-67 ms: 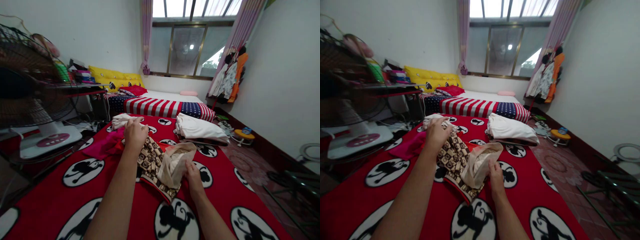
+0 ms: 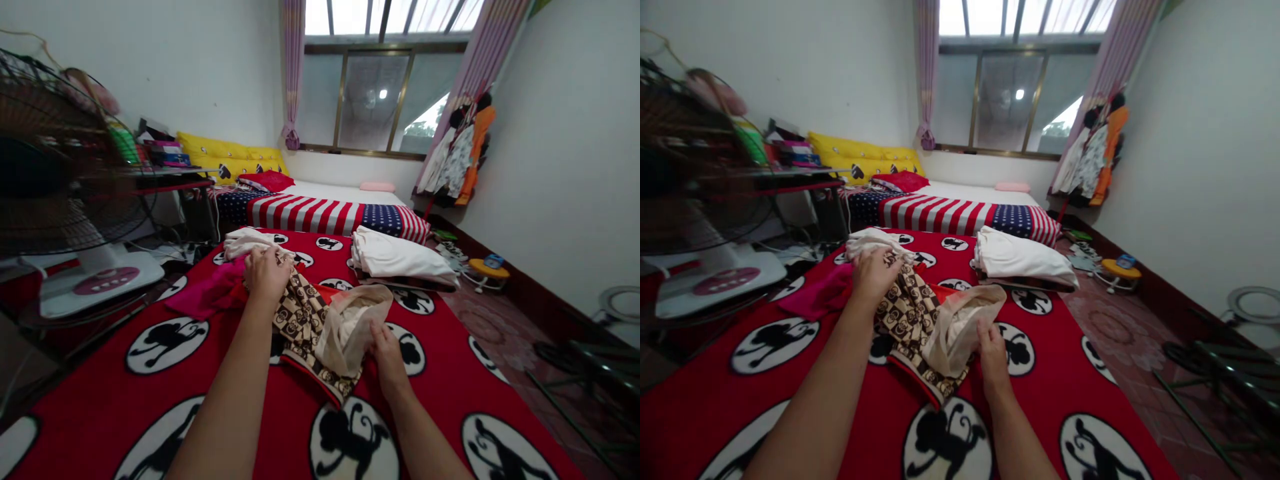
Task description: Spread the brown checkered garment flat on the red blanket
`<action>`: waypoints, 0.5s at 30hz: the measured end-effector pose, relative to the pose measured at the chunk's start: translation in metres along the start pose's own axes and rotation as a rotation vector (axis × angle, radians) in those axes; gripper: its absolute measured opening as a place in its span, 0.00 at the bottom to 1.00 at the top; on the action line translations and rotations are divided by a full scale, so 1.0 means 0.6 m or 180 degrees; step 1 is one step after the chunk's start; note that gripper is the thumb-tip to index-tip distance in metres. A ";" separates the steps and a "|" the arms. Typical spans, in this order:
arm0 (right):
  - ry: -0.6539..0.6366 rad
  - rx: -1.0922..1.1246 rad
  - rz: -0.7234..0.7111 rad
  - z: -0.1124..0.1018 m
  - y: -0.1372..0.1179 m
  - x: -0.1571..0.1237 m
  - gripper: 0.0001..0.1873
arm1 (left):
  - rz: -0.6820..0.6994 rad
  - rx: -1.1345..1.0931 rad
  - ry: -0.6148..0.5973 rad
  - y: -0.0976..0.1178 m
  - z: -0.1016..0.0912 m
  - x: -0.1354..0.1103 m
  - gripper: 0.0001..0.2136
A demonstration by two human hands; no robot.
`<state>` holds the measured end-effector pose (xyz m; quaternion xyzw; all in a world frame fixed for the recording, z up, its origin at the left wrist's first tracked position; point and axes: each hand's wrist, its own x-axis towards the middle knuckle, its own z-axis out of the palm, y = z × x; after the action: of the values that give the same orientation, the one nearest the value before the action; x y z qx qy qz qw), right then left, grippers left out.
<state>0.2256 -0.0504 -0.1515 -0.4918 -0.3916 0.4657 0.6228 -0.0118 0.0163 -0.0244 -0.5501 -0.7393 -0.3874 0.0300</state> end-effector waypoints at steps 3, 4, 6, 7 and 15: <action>-0.0028 -0.0013 -0.0019 -0.001 0.001 0.000 0.25 | -0.0325 0.0304 -0.0281 -0.026 0.027 -0.004 0.18; -0.0054 -0.0002 -0.0011 -0.001 0.002 0.000 0.25 | -0.0373 0.0343 -0.0320 -0.028 0.030 -0.006 0.18; -0.0104 0.0023 0.0012 -0.002 0.003 -0.001 0.25 | -0.0423 0.0409 -0.0407 -0.026 0.032 -0.010 0.20; -0.0123 0.0033 0.0025 -0.002 0.004 -0.001 0.25 | -0.0421 0.0438 -0.0462 -0.025 0.032 -0.011 0.21; -0.0145 0.0048 0.0060 0.005 -0.003 -0.006 0.25 | -0.0185 0.0232 -0.0892 -0.029 0.052 -0.004 0.15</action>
<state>0.2221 -0.0533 -0.1493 -0.4800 -0.3975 0.4856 0.6131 -0.0134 0.0314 -0.0566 -0.5757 -0.7654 -0.2803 -0.0648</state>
